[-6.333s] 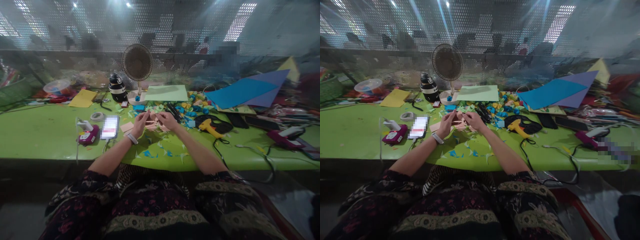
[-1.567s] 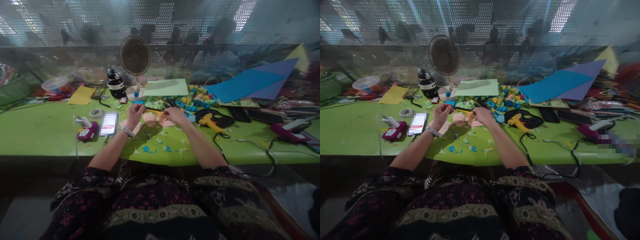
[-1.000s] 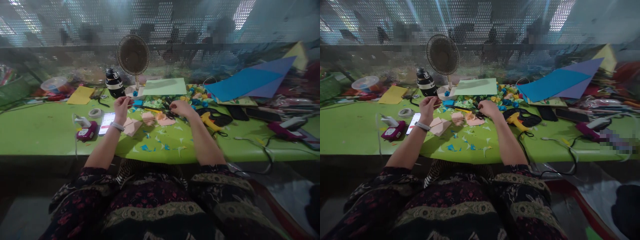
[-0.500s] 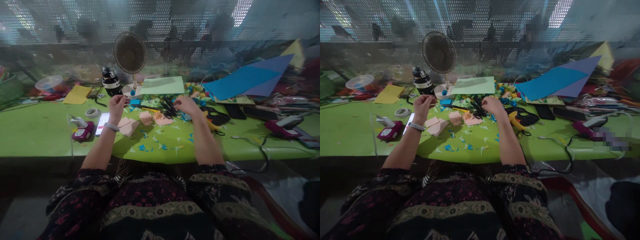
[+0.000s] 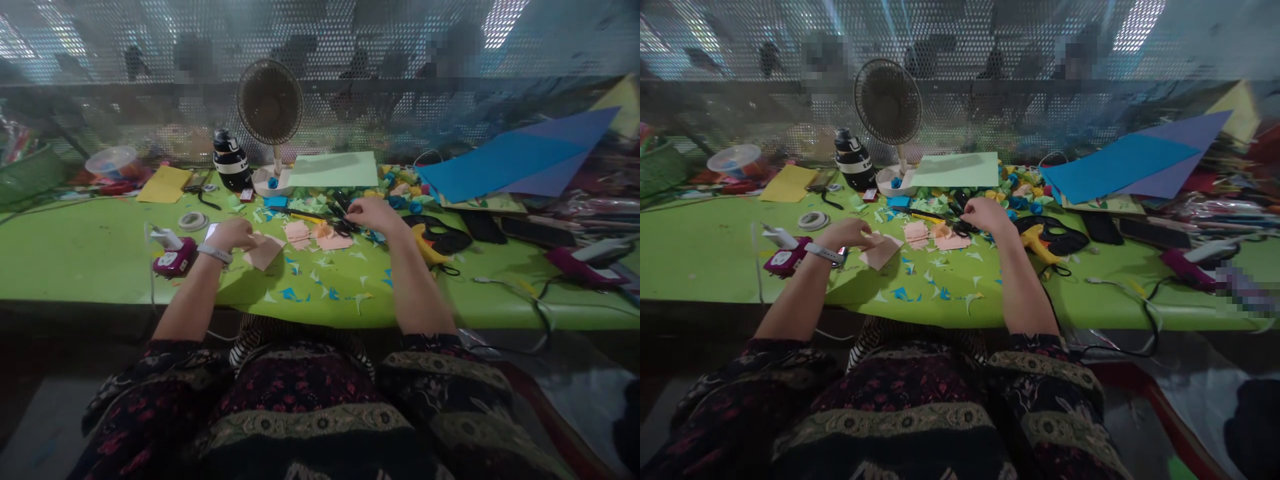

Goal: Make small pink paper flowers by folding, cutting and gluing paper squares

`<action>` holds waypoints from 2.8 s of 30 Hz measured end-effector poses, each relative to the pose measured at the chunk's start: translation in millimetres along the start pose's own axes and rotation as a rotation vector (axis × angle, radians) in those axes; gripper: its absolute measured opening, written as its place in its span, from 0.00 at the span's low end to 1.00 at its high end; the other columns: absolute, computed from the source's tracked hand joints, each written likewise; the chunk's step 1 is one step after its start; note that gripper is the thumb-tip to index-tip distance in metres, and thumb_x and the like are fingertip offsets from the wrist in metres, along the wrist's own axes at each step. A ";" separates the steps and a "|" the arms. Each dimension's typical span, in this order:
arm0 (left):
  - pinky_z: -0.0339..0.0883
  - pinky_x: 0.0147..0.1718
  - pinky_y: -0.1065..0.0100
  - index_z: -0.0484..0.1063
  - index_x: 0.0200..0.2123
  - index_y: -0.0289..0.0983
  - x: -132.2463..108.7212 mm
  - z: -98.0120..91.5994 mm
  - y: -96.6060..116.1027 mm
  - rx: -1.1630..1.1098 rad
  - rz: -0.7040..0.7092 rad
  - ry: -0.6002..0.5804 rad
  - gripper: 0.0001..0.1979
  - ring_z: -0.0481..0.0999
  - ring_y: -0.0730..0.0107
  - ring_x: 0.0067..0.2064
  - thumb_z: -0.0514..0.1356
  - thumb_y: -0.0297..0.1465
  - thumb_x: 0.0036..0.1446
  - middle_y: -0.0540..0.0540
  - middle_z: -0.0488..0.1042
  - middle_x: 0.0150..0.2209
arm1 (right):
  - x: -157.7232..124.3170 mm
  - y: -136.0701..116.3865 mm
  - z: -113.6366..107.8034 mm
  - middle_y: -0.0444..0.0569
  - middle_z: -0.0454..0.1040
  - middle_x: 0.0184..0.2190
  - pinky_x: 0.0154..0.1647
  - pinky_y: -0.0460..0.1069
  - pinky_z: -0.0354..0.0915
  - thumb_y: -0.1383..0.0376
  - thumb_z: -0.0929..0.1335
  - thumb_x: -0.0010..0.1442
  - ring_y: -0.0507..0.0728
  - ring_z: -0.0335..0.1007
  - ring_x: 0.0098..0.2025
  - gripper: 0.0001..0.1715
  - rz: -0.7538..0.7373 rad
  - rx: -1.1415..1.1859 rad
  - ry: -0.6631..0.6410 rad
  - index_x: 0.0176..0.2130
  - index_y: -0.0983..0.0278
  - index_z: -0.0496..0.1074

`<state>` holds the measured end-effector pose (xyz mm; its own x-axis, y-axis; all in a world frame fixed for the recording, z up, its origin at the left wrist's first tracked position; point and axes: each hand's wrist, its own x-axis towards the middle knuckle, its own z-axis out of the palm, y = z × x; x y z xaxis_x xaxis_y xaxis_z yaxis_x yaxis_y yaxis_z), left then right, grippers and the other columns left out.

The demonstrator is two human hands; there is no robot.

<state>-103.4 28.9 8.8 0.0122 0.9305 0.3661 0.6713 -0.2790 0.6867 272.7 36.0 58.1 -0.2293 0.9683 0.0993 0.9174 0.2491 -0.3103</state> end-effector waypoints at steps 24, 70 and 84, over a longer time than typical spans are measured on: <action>0.61 0.33 0.63 0.78 0.37 0.33 -17.4 16.3 95.6 0.690 0.218 -0.099 0.23 0.78 0.55 0.38 0.47 0.38 0.69 0.34 0.80 0.38 | 0.2 -28.9 19.2 0.52 0.82 0.31 0.31 0.46 0.66 0.49 0.69 0.63 0.55 0.76 0.30 0.23 -0.069 0.580 -0.077 0.33 0.66 0.78; 0.69 0.36 0.66 0.78 0.41 0.35 -22.0 91.3 50.9 0.317 0.764 -0.002 0.16 0.80 0.65 0.38 0.50 0.31 0.69 0.38 0.81 0.41 | -1.6 -71.1 59.8 0.44 0.75 0.19 0.24 0.42 0.64 0.61 0.77 0.55 0.47 0.68 0.20 0.17 0.051 1.045 -0.212 0.22 0.66 0.72; 0.72 0.43 0.64 0.73 0.57 0.35 -27.0 80.9 58.7 -0.563 0.141 -0.174 0.30 0.78 0.58 0.48 0.64 0.47 0.57 0.37 0.79 0.48 | -4.0 -64.5 50.6 0.45 0.75 0.19 0.27 0.44 0.67 0.63 0.74 0.50 0.50 0.71 0.22 0.10 -0.034 1.069 -0.268 0.24 0.65 0.72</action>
<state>-4.4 6.6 -11.5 0.2254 0.8875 0.4020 0.1599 -0.4407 0.8833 198.0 17.0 29.8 -0.4306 0.9014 -0.0448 0.1846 0.0393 -0.9820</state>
